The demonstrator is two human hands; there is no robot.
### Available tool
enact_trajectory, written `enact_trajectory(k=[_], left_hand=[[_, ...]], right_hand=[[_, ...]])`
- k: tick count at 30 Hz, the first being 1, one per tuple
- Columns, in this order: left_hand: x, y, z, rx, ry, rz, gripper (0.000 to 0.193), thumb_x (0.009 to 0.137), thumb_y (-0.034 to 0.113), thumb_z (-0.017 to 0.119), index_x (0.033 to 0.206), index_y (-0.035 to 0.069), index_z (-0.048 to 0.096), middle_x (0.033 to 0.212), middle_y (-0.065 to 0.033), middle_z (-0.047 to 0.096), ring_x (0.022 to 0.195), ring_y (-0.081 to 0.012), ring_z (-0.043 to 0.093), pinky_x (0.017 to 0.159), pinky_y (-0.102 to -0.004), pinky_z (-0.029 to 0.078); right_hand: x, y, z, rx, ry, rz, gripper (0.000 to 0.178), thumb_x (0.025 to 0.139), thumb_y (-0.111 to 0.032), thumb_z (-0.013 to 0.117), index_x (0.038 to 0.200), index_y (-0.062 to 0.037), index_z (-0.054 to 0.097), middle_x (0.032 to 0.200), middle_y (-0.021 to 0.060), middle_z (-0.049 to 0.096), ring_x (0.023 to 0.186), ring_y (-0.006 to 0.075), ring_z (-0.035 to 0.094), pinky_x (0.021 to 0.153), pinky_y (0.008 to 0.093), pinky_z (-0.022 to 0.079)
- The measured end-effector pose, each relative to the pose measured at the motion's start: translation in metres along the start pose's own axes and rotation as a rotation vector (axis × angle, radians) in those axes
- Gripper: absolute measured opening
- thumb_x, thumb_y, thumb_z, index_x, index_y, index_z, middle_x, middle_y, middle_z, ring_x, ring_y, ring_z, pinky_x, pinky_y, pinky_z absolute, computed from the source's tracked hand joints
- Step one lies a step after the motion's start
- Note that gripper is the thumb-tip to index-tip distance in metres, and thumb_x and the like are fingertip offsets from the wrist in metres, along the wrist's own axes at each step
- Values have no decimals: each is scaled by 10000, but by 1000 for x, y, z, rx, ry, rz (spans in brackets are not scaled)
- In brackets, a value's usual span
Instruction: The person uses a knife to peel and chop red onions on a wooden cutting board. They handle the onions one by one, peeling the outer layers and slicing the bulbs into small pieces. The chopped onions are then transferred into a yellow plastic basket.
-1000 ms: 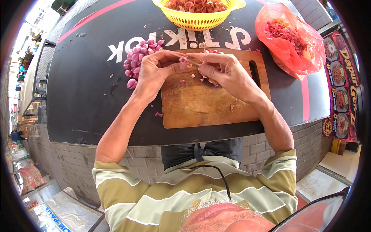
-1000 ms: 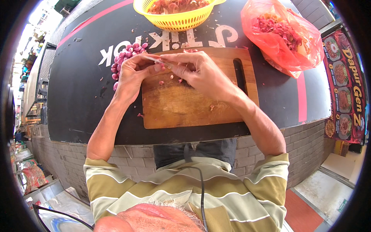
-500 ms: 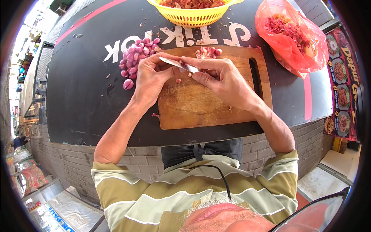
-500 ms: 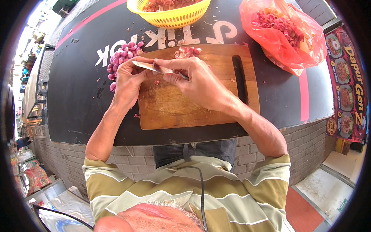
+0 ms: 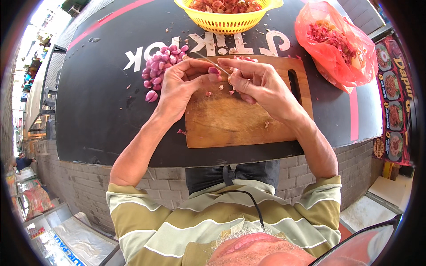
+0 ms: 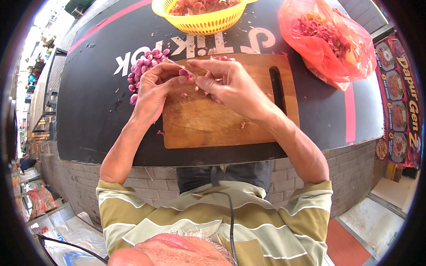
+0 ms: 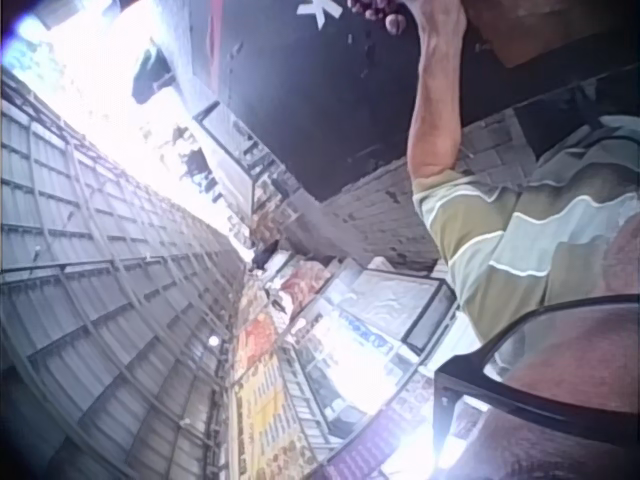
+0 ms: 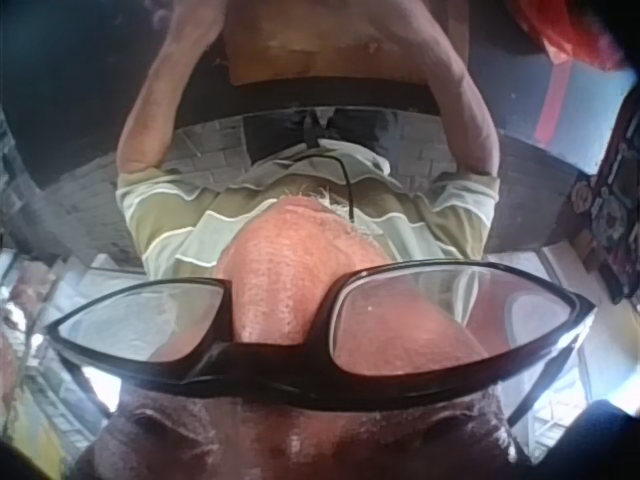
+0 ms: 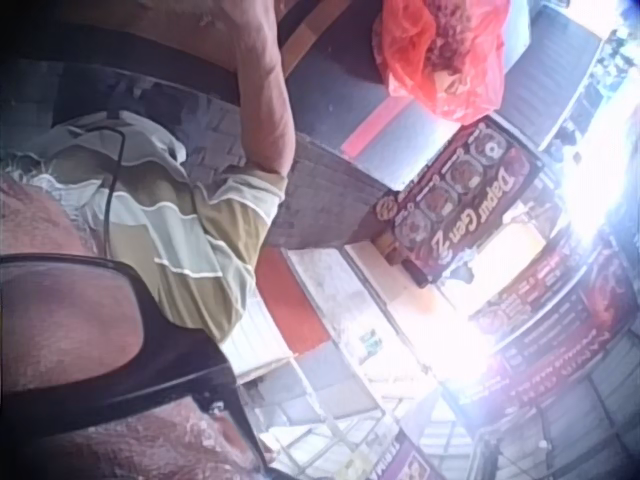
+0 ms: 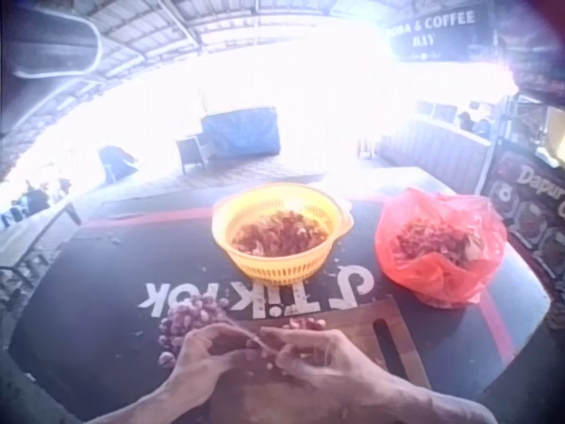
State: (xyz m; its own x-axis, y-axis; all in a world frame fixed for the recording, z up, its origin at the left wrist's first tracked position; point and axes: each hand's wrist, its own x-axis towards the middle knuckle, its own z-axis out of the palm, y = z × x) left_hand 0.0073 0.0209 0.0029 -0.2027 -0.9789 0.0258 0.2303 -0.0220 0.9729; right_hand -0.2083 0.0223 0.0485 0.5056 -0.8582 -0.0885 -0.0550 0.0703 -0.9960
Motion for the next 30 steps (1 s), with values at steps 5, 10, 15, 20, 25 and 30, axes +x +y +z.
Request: enact_trajectory(k=[5, 10, 15, 20, 25, 30], left_hand=[[-2, 4, 0, -91, 47, -88, 190, 867, 47, 715, 1049, 5, 681, 942, -80, 719, 807, -117, 693, 635, -257, 587], [-1, 3, 2, -122, -4, -33, 163, 842, -25, 664, 999, -7, 700, 950, -65, 716, 846, -119, 671, 801, -282, 558], [-8, 9, 2, -102, 17, -104, 155, 889, 17, 652, 1039, -6, 686, 985, -83, 722, 887, -156, 697, 691, -274, 564], [-4, 3, 4, -175, -12, -88, 156, 860, 7, 675, 1015, -4, 680, 977, -79, 713, 887, -135, 683, 739, -259, 547], [-3, 4, 8, -313, -30, -6, 162, 780, -34, 724, 941, -33, 710, 884, -96, 726, 783, -151, 691, 731, -267, 560], [-2, 3, 5, -248, -36, 12, 199, 819, -10, 728, 1017, -19, 717, 947, -89, 738, 850, -132, 691, 823, -263, 532]], right_hand=[[-2, -1, 7, -179, -8, -7, 427, 956, -88, 606, 1381, -66, 564, 853, -26, 593, 668, 18, 449, 558, 198, 392], [-8, -4, 8, -194, 4, 37, 461, 942, -18, 599, 1393, -105, 563, 861, -34, 575, 634, 17, 399, 536, 195, 362], [-5, -3, 17, -201, 43, -3, 448, 941, 32, 574, 1377, -72, 572, 874, -72, 530, 676, 15, 371, 557, 191, 326], [-9, 0, 16, -259, 90, -13, 431, 936, 48, 563, 1355, -50, 589, 921, -42, 618, 679, 5, 428, 563, 178, 339], [-9, 4, 9, -225, 122, 17, 390, 958, -80, 599, 1347, -55, 595, 749, -68, 534, 571, -3, 397, 455, 182, 277], [-5, 8, 12, -153, 148, -7, 415, 972, -159, 619, 1364, -33, 568, 777, -53, 535, 573, 0, 399, 464, 169, 291]])
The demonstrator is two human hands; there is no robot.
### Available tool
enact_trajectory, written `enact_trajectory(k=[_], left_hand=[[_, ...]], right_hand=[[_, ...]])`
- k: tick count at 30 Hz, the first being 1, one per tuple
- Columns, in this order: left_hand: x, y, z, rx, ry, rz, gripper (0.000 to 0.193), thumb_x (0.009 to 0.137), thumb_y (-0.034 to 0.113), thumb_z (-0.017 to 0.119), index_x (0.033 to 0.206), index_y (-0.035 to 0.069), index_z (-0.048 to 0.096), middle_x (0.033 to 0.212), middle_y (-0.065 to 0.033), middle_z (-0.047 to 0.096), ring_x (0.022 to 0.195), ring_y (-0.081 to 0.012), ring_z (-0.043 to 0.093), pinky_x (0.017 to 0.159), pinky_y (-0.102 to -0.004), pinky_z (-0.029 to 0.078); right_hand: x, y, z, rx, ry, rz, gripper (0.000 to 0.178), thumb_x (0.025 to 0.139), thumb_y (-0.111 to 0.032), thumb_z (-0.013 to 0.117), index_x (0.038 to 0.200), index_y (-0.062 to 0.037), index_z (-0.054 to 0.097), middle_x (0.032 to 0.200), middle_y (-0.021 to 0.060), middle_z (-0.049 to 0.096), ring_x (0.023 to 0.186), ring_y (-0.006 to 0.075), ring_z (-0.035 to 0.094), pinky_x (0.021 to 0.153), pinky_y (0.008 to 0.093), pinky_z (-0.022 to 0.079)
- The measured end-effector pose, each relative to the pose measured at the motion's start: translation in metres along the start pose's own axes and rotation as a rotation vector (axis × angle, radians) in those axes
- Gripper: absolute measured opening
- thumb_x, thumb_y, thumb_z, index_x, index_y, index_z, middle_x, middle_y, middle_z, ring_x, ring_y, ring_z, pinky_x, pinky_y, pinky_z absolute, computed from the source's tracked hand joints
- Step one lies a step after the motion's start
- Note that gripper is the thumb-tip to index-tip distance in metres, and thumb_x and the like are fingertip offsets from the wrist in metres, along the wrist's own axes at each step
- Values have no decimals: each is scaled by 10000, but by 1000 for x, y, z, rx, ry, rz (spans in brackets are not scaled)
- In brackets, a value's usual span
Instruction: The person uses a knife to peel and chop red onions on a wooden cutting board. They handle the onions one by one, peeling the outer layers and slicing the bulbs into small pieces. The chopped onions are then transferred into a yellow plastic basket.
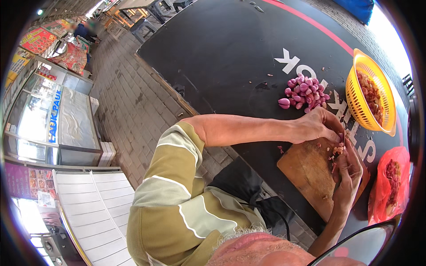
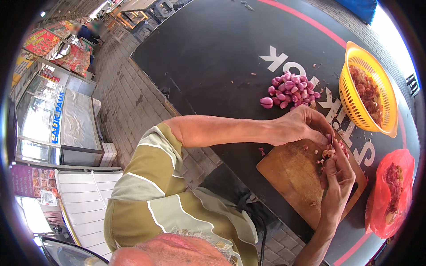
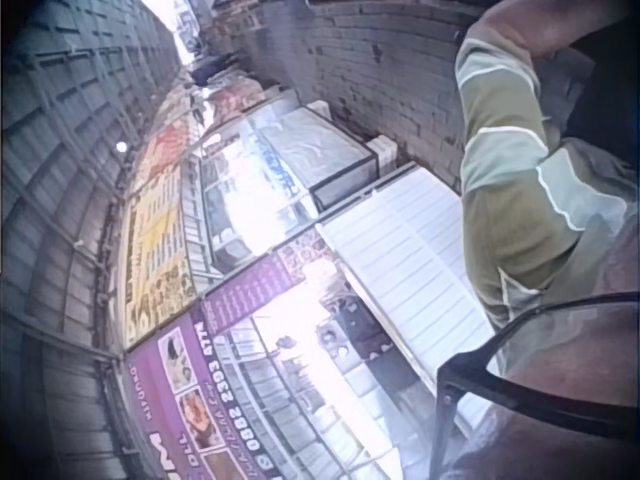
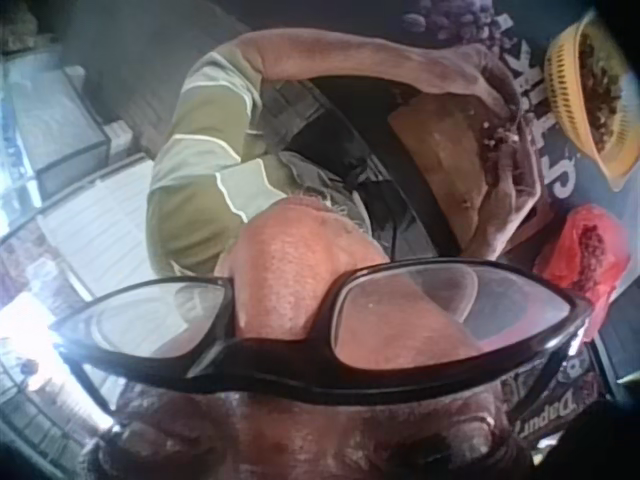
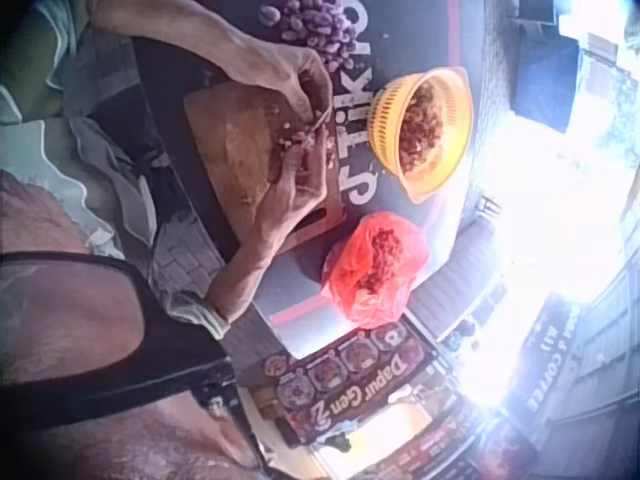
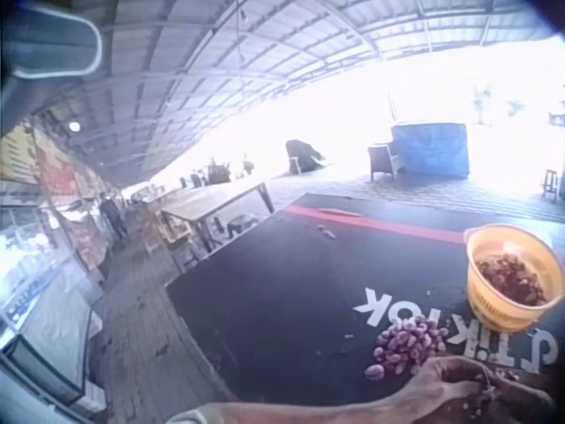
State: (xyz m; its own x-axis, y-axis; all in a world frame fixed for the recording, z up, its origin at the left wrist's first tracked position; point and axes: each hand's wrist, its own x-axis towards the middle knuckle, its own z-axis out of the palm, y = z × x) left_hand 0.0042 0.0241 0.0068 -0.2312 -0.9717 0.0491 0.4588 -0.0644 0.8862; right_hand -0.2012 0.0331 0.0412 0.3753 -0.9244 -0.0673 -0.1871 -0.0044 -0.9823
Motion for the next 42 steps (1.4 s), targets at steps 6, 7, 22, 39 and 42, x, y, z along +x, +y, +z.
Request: enact_trajectory(k=[6, 7, 22, 39, 42], left_hand=[[0, -1, -2, -36, -17, 0, 231, 827, 27, 752, 1051, -18, 710, 981, -79, 730, 915, -125, 679, 837, -257, 524], [-1, -1, -3, -39, -23, -3, 237, 831, 32, 751, 1058, -18, 706, 978, -78, 730, 919, -124, 678, 842, -256, 524], [-3, 7, -1, 22, 81, -160, 212, 894, 120, 714, 1089, 44, 681, 1002, -34, 716, 894, -105, 687, 648, -233, 545], [1, -4, -5, -76, 78, -43, 205, 935, 44, 644, 1139, 17, 653, 1077, -101, 715, 994, -170, 695, 747, -282, 594], [0, 2, -6, -91, 93, -104, 173, 928, 35, 652, 1099, 12, 661, 1067, -106, 714, 981, -174, 697, 808, -277, 580]], right_hand=[[2, 1, 4, 32, 24, -39, 413, 982, -174, 604, 1368, -32, 564, 821, -44, 575, 574, -1, 405, 472, 162, 295], [1, -1, 4, 31, 5, -34, 411, 980, -168, 604, 1366, -32, 566, 824, -43, 580, 577, -1, 410, 472, 161, 293], [4, -5, -4, 145, -127, 79, 384, 967, -95, 585, 1347, -34, 587, 758, -60, 531, 599, 15, 433, 490, 191, 324], [7, 1, -9, 237, -87, 103, 379, 984, -107, 589, 1355, -33, 571, 848, 0, 602, 582, 19, 432, 487, 168, 332], [7, 0, -10, 255, -87, 99, 380, 983, -110, 589, 1355, -32, 571, 846, 1, 603, 581, 20, 433, 486, 170, 333]])
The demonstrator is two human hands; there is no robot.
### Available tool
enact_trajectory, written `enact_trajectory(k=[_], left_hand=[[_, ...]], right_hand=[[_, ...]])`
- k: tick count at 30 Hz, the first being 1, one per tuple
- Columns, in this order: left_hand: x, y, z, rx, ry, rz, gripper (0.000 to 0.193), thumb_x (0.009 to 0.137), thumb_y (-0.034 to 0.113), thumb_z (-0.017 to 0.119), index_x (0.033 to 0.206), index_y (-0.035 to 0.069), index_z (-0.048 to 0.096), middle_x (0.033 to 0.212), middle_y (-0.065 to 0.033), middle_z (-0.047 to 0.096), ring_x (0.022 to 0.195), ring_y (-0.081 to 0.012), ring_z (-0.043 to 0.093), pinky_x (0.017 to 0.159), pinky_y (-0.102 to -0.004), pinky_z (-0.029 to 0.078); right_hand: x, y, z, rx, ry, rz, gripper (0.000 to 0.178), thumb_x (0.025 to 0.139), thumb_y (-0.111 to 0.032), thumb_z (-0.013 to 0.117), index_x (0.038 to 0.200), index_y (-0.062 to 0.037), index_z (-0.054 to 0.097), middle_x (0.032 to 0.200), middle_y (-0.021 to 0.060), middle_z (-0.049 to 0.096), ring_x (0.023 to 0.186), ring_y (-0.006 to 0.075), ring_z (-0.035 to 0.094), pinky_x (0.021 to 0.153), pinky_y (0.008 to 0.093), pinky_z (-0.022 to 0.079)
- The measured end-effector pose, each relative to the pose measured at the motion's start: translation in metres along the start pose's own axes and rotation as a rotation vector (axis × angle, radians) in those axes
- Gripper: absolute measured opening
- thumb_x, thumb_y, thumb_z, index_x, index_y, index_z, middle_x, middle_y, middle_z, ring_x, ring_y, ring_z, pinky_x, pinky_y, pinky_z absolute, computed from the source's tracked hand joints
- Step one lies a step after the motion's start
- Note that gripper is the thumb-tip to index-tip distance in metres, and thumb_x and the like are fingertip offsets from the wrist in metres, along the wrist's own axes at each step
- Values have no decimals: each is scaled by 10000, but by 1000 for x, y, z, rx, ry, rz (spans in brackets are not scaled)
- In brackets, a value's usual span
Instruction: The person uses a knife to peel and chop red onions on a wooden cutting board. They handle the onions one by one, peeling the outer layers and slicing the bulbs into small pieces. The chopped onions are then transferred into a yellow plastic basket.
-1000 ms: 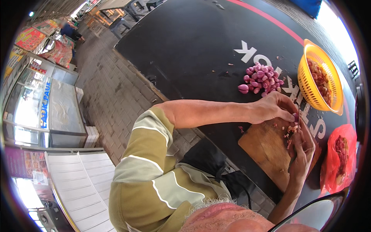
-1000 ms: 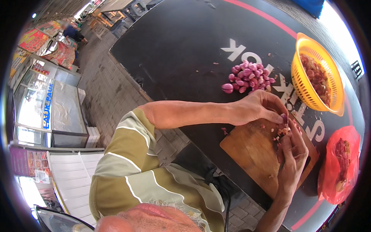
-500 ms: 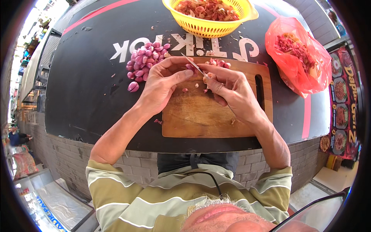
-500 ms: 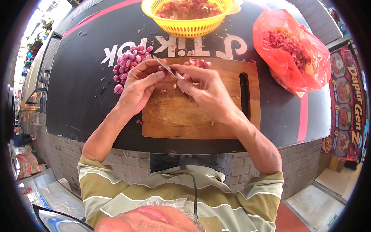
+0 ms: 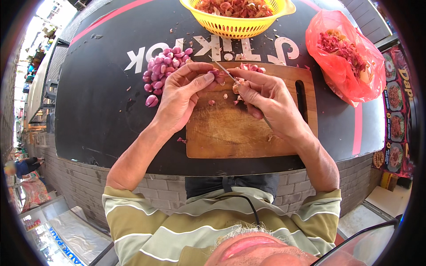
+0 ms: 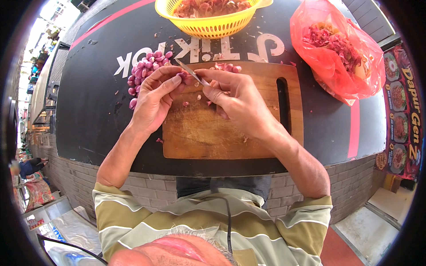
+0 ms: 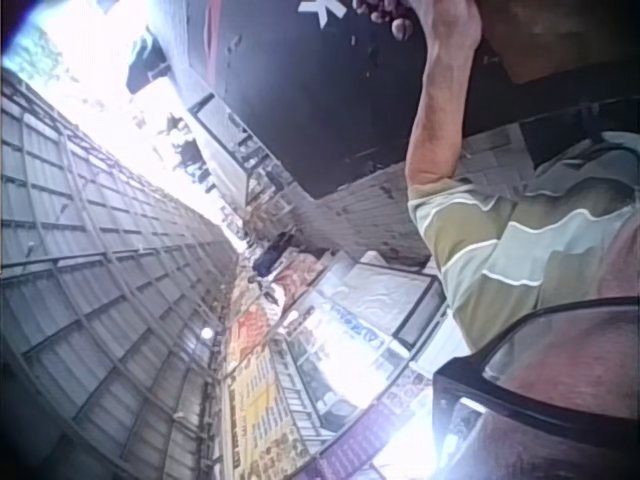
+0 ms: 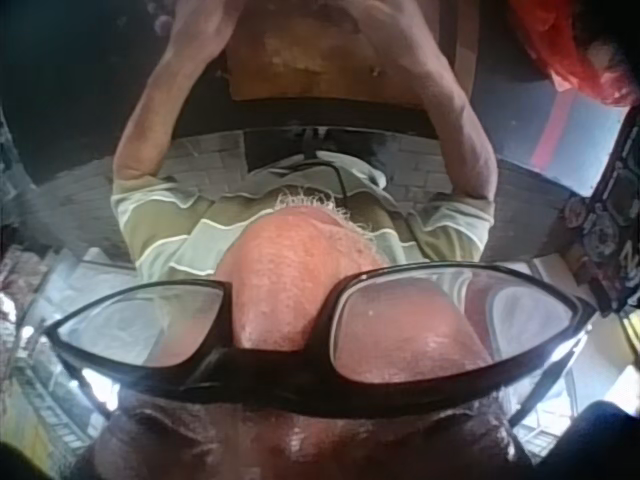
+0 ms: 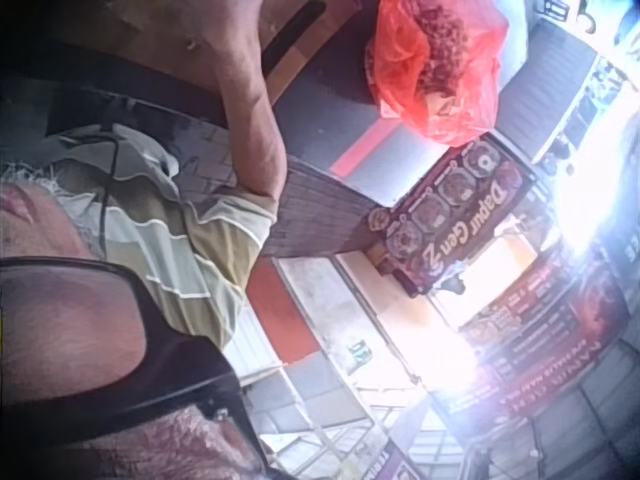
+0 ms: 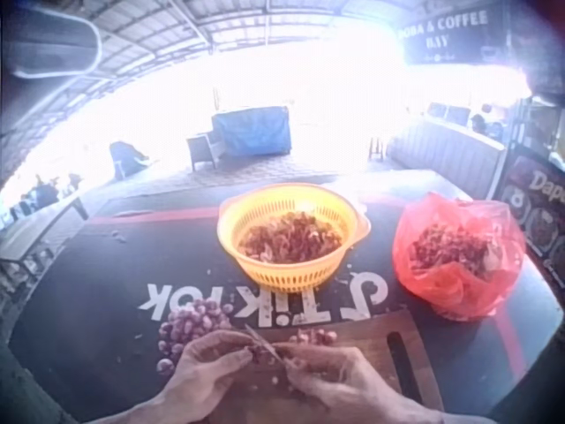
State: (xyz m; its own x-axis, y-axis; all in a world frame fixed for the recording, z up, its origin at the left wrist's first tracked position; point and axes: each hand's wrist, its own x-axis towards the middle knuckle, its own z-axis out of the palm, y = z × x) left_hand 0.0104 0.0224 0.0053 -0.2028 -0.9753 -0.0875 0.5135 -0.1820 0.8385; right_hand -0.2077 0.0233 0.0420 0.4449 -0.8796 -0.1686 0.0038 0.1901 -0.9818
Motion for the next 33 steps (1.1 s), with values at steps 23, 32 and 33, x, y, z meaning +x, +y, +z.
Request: enact_trajectory(k=[23, 32, 33], left_hand=[[-14, 13, 12, 154, 141, -35, 186, 941, 101, 613, 1110, 45, 666, 1045, -58, 707, 918, -135, 674, 679, -287, 590], [-8, -8, 15, -19, -43, 125, 189, 799, -45, 684, 980, -28, 735, 920, -81, 737, 849, -127, 676, 796, -258, 527], [-7, -12, 14, -10, -22, 147, 187, 798, -46, 685, 977, -29, 736, 920, -82, 738, 843, -127, 677, 792, -257, 526]], right_hand=[[2, -13, 16, -230, -4, -35, 359, 1037, -206, 511, 1345, -39, 589, 969, -19, 574, 842, 60, 570, 663, 209, 472], [-9, 6, 19, -398, 111, -140, 404, 1020, -191, 543, 1418, -125, 536, 706, -70, 459, 533, -7, 346, 442, 172, 230], [-8, 7, 19, -414, 118, -143, 398, 1020, -185, 541, 1413, -126, 543, 706, -73, 451, 535, -7, 340, 442, 176, 226]])
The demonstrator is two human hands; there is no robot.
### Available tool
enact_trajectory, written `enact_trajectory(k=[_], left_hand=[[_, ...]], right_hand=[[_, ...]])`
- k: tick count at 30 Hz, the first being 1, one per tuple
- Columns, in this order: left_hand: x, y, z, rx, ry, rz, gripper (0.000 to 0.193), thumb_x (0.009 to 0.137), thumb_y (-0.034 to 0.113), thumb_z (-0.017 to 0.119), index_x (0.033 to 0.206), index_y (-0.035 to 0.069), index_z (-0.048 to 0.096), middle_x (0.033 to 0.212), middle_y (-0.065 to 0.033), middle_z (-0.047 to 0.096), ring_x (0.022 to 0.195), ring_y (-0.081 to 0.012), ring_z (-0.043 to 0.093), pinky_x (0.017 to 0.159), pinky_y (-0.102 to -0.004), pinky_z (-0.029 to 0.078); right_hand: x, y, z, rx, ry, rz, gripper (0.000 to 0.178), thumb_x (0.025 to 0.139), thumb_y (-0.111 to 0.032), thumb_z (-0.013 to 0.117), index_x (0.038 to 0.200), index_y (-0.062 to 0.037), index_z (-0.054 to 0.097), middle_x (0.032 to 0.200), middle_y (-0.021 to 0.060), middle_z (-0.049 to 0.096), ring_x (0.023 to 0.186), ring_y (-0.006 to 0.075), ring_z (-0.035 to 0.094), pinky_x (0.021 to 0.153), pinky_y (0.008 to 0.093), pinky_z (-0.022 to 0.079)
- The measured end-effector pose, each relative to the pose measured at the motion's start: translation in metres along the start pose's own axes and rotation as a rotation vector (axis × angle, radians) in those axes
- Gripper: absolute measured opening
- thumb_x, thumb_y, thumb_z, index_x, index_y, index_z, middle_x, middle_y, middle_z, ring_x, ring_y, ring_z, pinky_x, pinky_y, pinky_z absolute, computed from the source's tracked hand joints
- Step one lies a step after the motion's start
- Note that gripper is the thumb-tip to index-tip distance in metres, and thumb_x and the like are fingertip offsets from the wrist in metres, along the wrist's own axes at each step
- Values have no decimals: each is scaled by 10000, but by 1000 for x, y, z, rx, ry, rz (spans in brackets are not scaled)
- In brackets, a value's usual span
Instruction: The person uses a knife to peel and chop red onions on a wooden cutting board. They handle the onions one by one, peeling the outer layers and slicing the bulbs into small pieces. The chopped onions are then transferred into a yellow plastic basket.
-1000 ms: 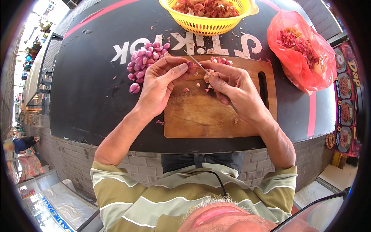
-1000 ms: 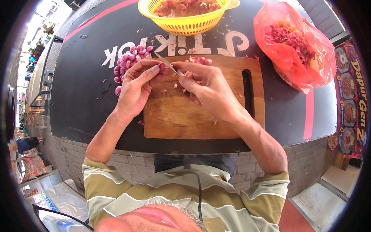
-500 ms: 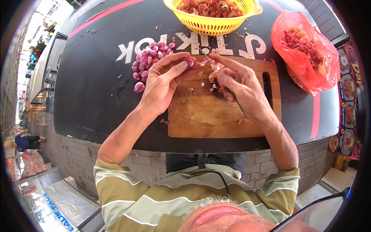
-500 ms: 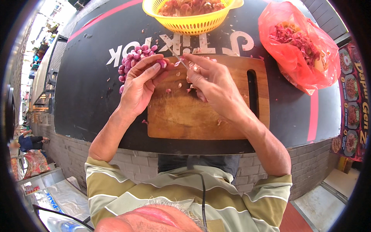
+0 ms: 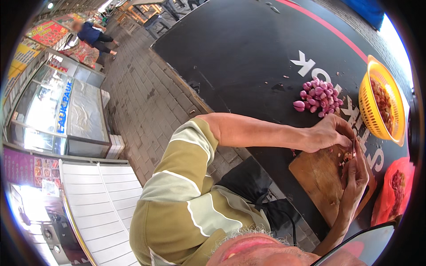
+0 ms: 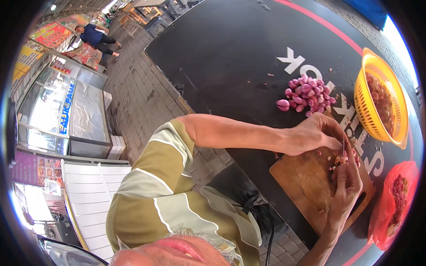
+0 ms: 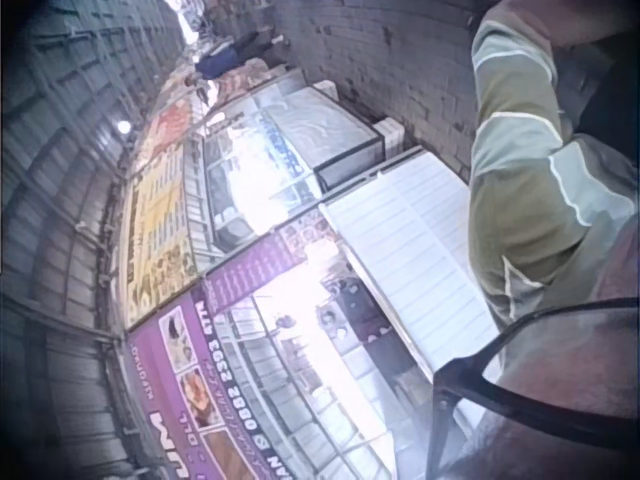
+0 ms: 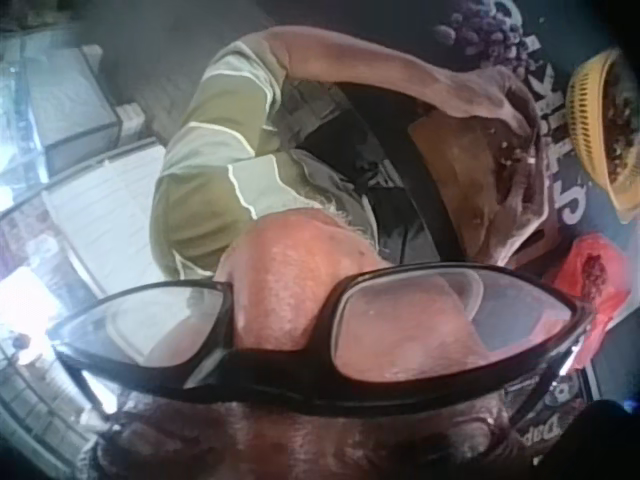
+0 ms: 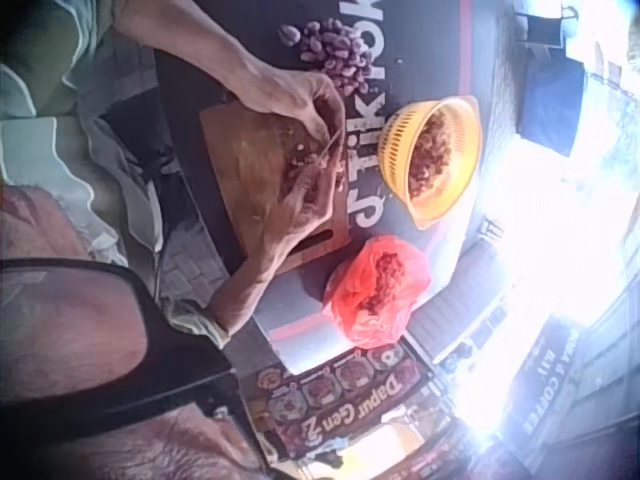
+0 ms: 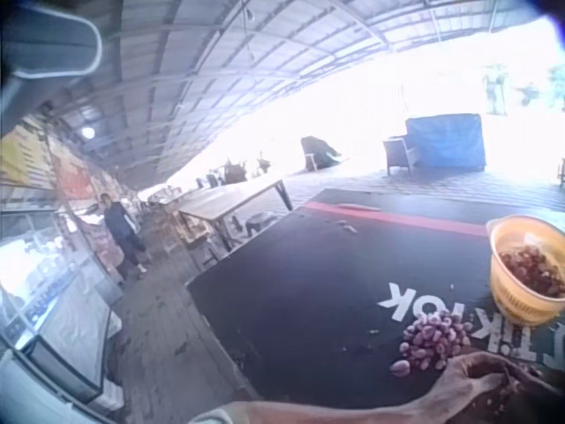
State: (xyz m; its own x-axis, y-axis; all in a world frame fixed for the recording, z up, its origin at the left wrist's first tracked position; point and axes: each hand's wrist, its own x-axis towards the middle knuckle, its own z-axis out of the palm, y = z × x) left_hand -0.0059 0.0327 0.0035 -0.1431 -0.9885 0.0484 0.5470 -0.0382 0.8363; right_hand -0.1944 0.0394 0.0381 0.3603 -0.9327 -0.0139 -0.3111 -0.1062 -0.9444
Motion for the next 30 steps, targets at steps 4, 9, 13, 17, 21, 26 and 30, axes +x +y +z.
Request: enact_trajectory(k=[4, 9, 13, 17, 21, 26, 30], left_hand=[[5, -2, 2, 29, 48, 18, 188, 794, -48, 694, 975, -32, 740, 920, -86, 743, 829, -124, 676, 772, -255, 522], [4, -2, 1, 23, 25, 15, 194, 806, -32, 706, 997, -35, 739, 936, -92, 745, 830, -122, 676, 775, -255, 525], [2, 2, 5, 8, 77, -5, 178, 782, -73, 687, 952, -59, 736, 884, -102, 738, 810, -146, 682, 776, -260, 538], [7, -6, 2, 17, 35, 58, 199, 778, -65, 697, 972, -49, 738, 900, -94, 736, 808, -139, 679, 766, -261, 540], [5, -2, -3, 15, -9, 59, 212, 764, -66, 703, 973, -46, 736, 913, -90, 735, 803, -139, 678, 765, -261, 538], [14, -4, -1, 162, 52, 55, 212, 786, 0, 723, 996, -16, 733, 927, -76, 731, 865, -126, 669, 792, -263, 529], [8, 4, 0, 278, 0, -4, 216, 822, 92, 729, 1021, 10, 721, 998, -71, 712, 913, -139, 664, 798, -280, 545]], right_hand=[[4, 9, -5, -46, 3, -73, 375, 1021, -157, 537, 1392, -114, 565, 711, -88, 426, 562, -2, 333, 463, 176, 227], [10, 22, -10, -48, 30, -73, 368, 1026, -196, 541, 1375, -85, 575, 708, -99, 441, 576, -17, 332, 482, 166, 218], [12, 27, -14, 5, 46, -43, 381, 1028, -228, 544, 1369, -60, 574, 692, -103, 445, 556, -29, 317, 471, 161, 192], [6, 15, -10, 63, 72, 9, 393, 1026, -222, 547, 1377, -46, 560, 700, -96, 468, 557, -33, 326, 468, 154, 196], [8, 8, -6, 92, 54, -25, 379, 1026, -200, 537, 1366, -35, 568, 753, -69, 514, 584, -13, 375, 491, 149, 252], [8, 9, -15, 154, 51, 8, 379, 1013, -144, 529, 1370, -18, 558, 755, -46, 527, 601, 14, 427, 511, 172, 320], [2, -1, -20, 71, 64, 123, 410, 991, -74, 515, 1396, -6, 526, 772, -20, 549, 619, 40, 466, 534, 201, 379]])
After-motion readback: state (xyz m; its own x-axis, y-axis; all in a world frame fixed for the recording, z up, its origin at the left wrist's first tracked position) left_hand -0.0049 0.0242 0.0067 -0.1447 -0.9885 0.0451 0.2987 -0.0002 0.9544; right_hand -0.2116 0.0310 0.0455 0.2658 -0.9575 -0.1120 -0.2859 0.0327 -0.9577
